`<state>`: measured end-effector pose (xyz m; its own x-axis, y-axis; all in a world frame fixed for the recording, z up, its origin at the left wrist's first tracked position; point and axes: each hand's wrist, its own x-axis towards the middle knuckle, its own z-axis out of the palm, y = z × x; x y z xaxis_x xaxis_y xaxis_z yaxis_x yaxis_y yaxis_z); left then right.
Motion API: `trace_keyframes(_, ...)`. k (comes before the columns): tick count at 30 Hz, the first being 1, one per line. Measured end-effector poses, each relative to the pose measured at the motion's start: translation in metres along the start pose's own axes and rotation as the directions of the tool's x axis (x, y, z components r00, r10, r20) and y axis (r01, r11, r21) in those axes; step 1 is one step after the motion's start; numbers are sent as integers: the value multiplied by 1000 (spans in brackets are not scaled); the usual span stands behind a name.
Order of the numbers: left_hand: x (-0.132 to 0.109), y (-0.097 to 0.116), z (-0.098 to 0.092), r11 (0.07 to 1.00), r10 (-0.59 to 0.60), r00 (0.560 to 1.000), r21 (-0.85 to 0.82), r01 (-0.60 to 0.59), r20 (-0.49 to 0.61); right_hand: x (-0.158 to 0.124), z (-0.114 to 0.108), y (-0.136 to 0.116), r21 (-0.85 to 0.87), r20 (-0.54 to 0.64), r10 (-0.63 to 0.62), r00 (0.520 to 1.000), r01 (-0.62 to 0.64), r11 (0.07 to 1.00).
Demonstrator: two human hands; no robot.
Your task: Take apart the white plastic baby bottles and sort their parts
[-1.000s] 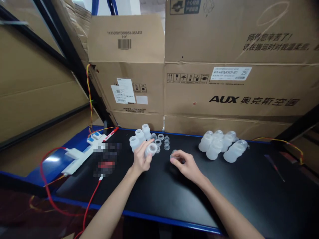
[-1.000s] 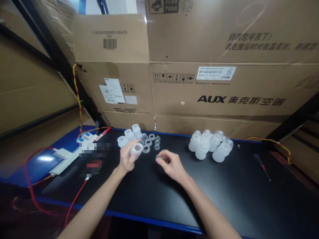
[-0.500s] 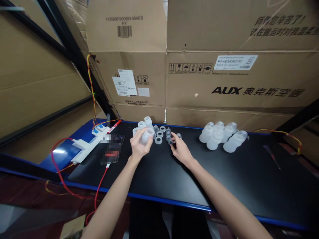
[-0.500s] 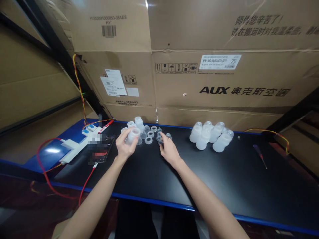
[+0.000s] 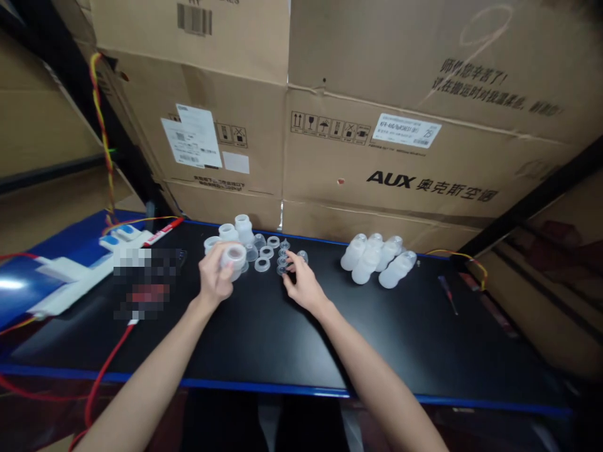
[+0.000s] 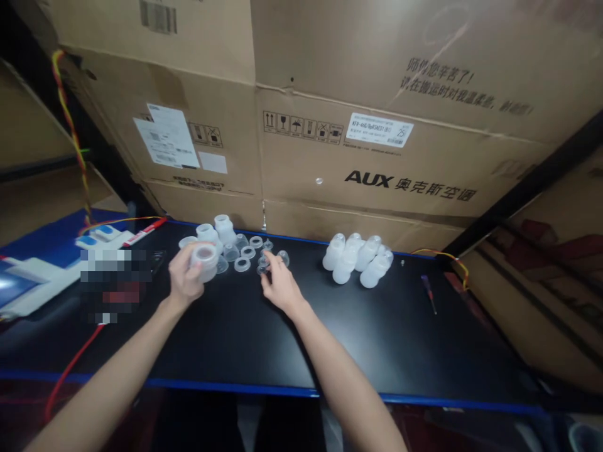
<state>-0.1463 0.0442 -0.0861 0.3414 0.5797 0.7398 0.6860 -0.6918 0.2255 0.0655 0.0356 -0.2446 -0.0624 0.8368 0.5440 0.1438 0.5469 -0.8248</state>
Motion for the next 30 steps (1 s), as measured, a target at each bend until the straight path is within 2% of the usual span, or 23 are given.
trace_keyframes(5, 6, 7, -4, 994, 70, 991, 89, -60, -112, -5, -9, -10, 9, -33, -20, 999, 21, 1000)
trace_keyframes(11, 10, 16, -4, 984, 105, 985, 158, -82, -140, -5, -14, -10, -170, -213, -76, 974, 40, 985)
trace_keyframes(13, 9, 16, 0, 991, 75, 980, 125, -52, -183, -5, -15, -10, -222, -246, -64, 967, 8, 975)
trace_keyframes(15, 8, 16, 3, 998, 7, 967, 59, 8, -254, -6, -17, -10, -257, -247, -53, 968, -13, 966)
trace_keyframes(17, 7, 13, 4, 998, -67, 958, -6, 68, -277, -7, -17, -9, -283, -236, -38, 971, -31, 959)
trace_keyframes(20, 7, 9, 0, 991, -131, 968, -12, 132, -216, -8, -17, -7, -321, -230, 0, 973, -76, 944)
trace_keyframes(24, 9, 6, -7, 981, -128, 976, 122, 151, -174, -9, -15, 0, -384, -225, 44, 973, -131, 914)
trace_keyframes(27, 9, 9, -9, 982, -62, 990, 169, 84, -129, -9, -11, 4, -420, -199, 44, 979, -126, 899)
trace_keyframes(30, 7, 10, -9, 988, 41, 998, 152, -35, -42, -10, -6, 8, -445, -190, 11, 982, -96, 890)
